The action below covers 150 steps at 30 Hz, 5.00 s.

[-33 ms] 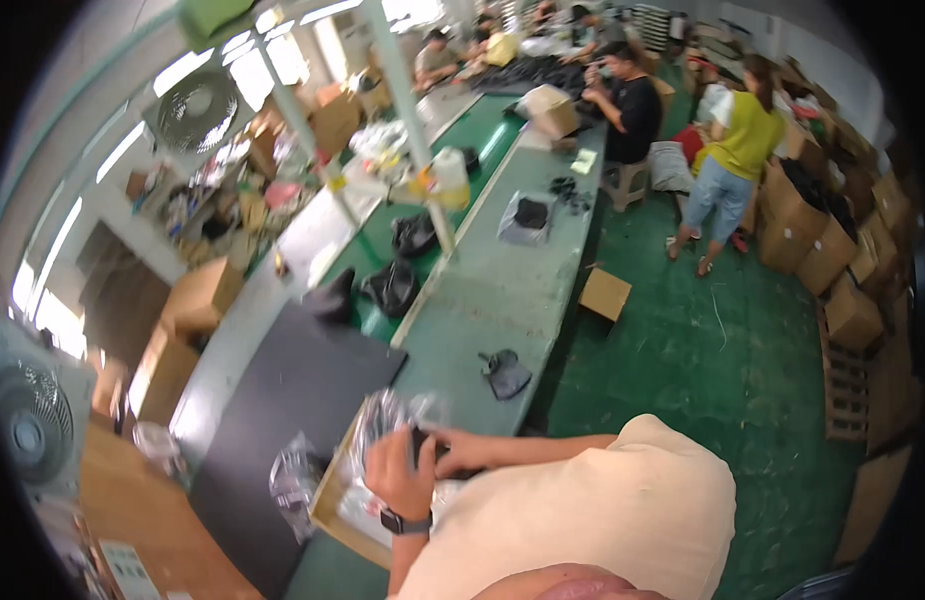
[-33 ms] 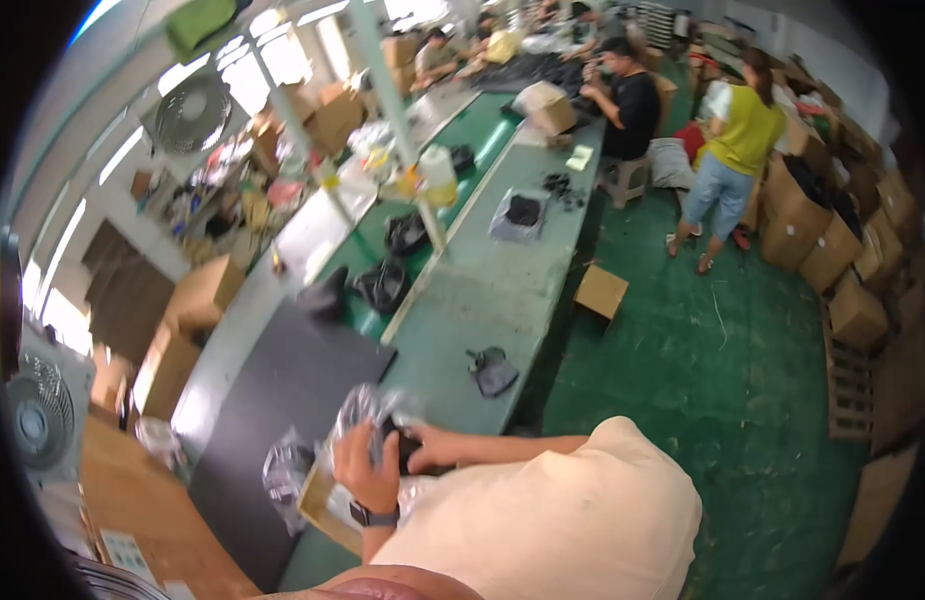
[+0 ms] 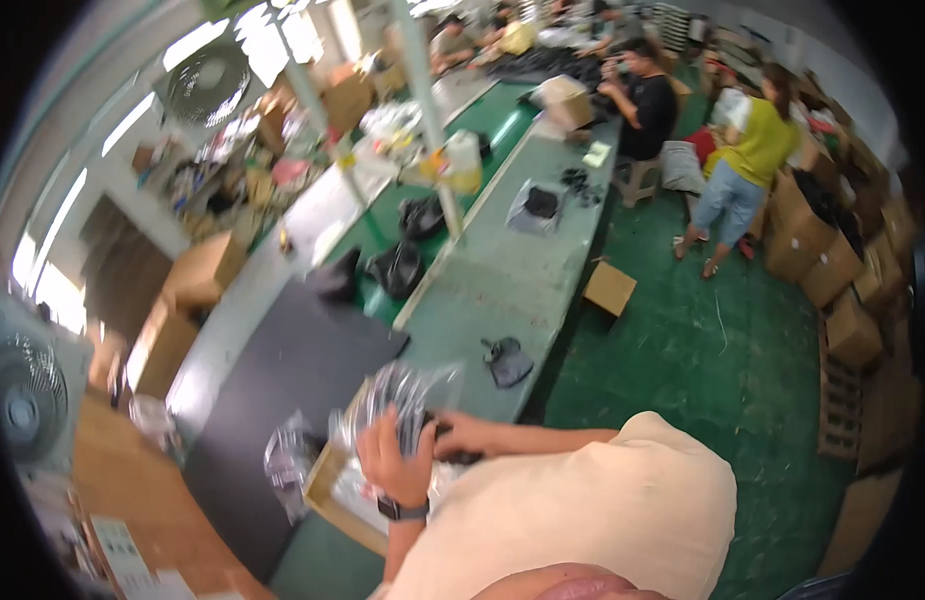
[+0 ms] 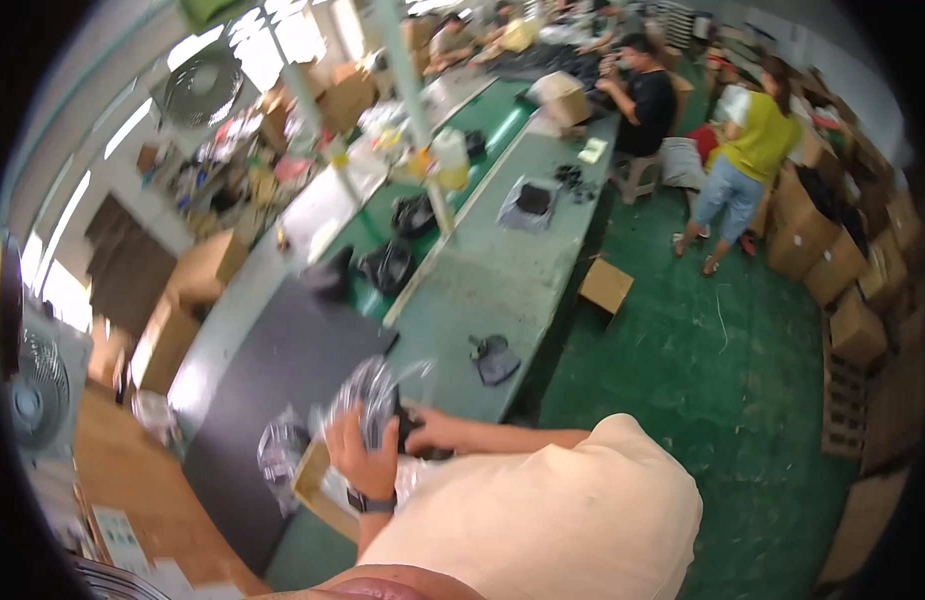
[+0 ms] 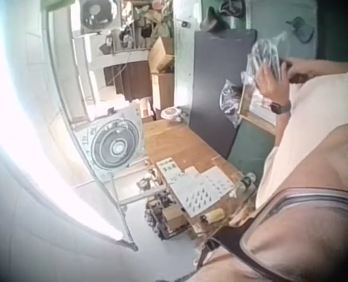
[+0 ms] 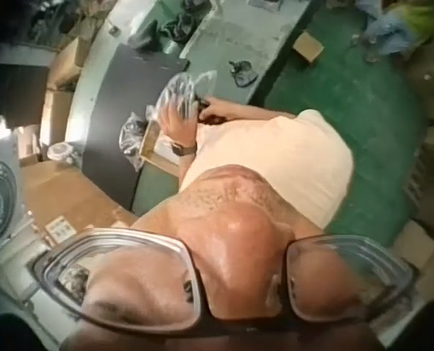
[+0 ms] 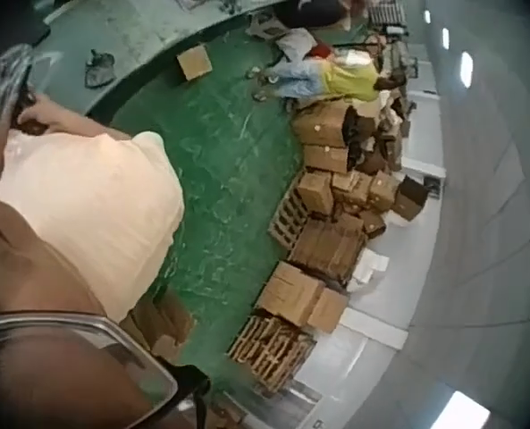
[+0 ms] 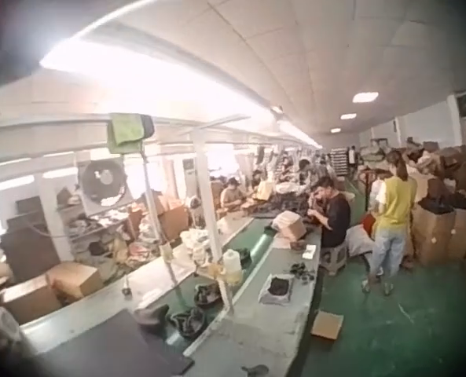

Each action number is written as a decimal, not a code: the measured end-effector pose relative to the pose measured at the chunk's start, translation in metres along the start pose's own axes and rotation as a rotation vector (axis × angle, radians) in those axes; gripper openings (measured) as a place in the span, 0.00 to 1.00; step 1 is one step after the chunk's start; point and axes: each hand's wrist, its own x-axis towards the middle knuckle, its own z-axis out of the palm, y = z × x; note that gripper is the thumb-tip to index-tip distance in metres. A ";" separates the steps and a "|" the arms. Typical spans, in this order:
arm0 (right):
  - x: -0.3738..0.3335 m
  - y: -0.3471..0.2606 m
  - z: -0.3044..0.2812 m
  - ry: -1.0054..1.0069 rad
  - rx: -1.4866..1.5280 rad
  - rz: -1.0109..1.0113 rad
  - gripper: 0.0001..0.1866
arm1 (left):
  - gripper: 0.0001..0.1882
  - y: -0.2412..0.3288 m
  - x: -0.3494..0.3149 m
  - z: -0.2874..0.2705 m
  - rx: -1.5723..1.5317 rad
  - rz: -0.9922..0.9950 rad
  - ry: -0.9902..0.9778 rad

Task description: Packing bicycle seats into plastic bags and placing them into cardboard shipping boxes.

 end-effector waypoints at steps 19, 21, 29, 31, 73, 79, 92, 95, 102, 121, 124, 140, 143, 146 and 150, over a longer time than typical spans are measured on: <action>0.109 -0.075 -0.026 0.411 -1.096 -0.638 0.55 | 0.17 -0.092 0.058 0.048 -0.180 -0.038 0.171; 0.136 -0.105 -0.013 0.586 -1.048 -0.611 0.58 | 0.21 -0.113 0.069 0.048 -0.155 0.044 0.205; 0.294 -0.175 -0.096 -0.388 -0.554 0.004 0.39 | 0.10 -0.296 0.075 0.052 0.038 -0.755 0.393; 0.354 -0.182 -0.121 -0.205 -0.326 0.038 0.29 | 0.13 -0.344 0.048 0.037 0.117 -0.920 0.450; 0.096 0.028 -0.208 0.636 -0.691 0.171 0.59 | 0.13 -0.202 -0.236 0.079 0.192 -0.903 -0.475; -0.003 0.051 -0.216 0.104 0.585 0.384 0.36 | 0.13 -0.170 -0.200 0.030 -0.018 -0.981 -0.038; 0.023 0.129 -0.252 0.469 0.598 0.333 0.23 | 0.07 -0.159 -0.202 0.020 -1.109 -1.424 0.452; 0.030 0.116 -0.255 0.466 0.523 0.278 0.24 | 0.06 -0.150 -0.201 0.016 -1.241 -1.479 0.498; -0.044 0.024 -0.084 0.095 0.464 0.160 0.35 | 0.08 -0.132 -0.183 -0.005 -1.651 -1.235 0.597; -0.038 -0.050 -0.038 -0.146 -0.167 -0.138 0.36 | 0.06 -0.133 -0.087 -0.036 -1.226 -1.367 -0.101; -0.034 -0.052 -0.050 -0.082 -0.433 -0.218 0.41 | 0.08 -0.136 -0.070 -0.018 -1.062 -1.317 -0.008; -0.031 -0.033 -0.004 0.201 -1.024 -0.651 0.56 | 0.11 -0.094 0.017 -0.027 -0.464 -0.652 0.138; -0.031 -0.032 -0.004 0.157 -0.904 -0.683 0.58 | 0.09 -0.078 0.026 -0.044 -0.442 -0.623 0.162; -0.030 -0.029 0.000 0.131 -0.786 -0.684 0.60 | 0.10 -0.068 0.025 -0.056 -0.156 -0.515 0.130; -0.025 -0.023 -0.007 0.111 -0.781 -0.721 0.59 | 0.10 -0.060 0.013 -0.058 -0.022 -0.531 0.163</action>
